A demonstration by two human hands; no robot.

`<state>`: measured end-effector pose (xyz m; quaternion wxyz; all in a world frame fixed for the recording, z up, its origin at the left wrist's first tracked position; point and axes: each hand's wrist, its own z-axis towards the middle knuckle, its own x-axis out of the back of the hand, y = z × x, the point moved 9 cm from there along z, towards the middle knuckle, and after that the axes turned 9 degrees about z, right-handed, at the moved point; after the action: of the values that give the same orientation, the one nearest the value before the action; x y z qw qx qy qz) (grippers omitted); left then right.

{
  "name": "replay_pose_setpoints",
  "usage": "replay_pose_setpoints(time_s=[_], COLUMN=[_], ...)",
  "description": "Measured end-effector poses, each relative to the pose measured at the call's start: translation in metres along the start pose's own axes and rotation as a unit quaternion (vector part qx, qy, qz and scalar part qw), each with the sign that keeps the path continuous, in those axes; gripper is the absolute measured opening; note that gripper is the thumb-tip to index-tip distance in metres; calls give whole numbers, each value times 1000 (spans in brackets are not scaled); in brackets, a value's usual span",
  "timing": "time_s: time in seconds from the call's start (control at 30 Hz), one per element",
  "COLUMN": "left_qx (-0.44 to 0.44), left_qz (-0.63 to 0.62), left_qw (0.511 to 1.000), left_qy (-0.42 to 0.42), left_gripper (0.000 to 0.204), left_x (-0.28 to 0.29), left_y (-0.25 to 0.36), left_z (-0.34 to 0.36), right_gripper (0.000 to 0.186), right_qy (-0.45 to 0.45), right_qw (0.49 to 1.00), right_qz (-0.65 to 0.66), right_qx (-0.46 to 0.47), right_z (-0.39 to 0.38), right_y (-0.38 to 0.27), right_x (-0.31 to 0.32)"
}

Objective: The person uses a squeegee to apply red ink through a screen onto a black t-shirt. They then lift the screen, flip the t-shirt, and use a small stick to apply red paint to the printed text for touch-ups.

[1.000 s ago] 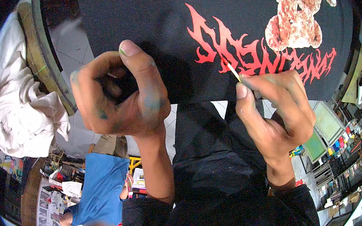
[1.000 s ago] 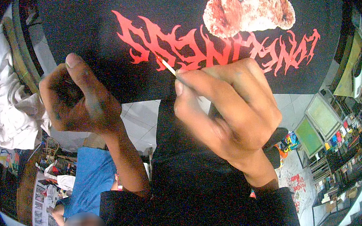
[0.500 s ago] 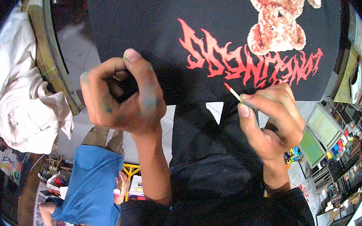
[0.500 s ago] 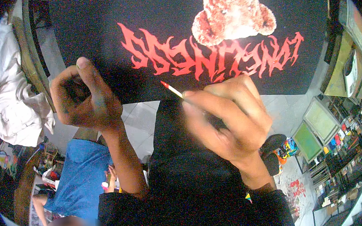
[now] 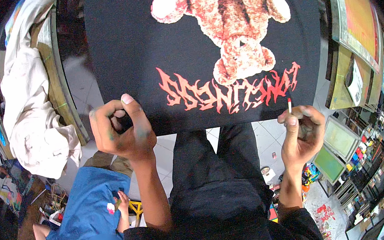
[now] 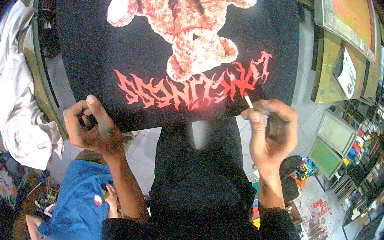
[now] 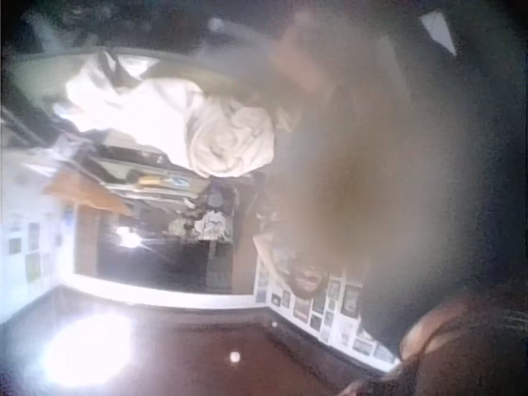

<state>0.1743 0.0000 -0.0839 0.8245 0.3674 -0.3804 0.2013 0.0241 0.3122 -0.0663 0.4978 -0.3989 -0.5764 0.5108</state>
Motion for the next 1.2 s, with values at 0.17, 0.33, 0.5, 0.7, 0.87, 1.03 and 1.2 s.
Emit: replay_pose_setpoints(time_s=[0.17, 0.33, 0.5, 0.7, 0.87, 1.03, 1.2], left_qx=[-3, 15, 51, 46, 82, 68, 77], left_qz=[7, 19, 37, 31, 50, 32, 10], left_qw=[1000, 1000, 998, 998, 995, 997, 997], left_qy=[-5, 0, 2, 2, -37, -4, -9], left_gripper=[22, 21, 21, 22, 19, 23, 23], left_x=[2, 2, 1, 2, -1, 1, -1], left_y=[-1, -1, -7, -5, -15, -9, -14], left_z=[0, 0, -2, 0, -5, -2, -5], right_gripper=[3, 9, 30, 25, 13, 10, 14], right_qy=[-122, -139, -215, -261, -187, -122, -92], right_qw=[989, 982, 965, 938, 952, 964, 975], right_qz=[72, 121, 107, 195, 186, 170, 106], right_qx=[52, 47, 102, 116, 153, 167, 172], right_z=[14, 16, 14, 19, 26, 29, 25], right_y=[-3, -3, -17, -15, -5, 5, 11], right_x=[6, 18, 10, -5, -5, -15, -17])
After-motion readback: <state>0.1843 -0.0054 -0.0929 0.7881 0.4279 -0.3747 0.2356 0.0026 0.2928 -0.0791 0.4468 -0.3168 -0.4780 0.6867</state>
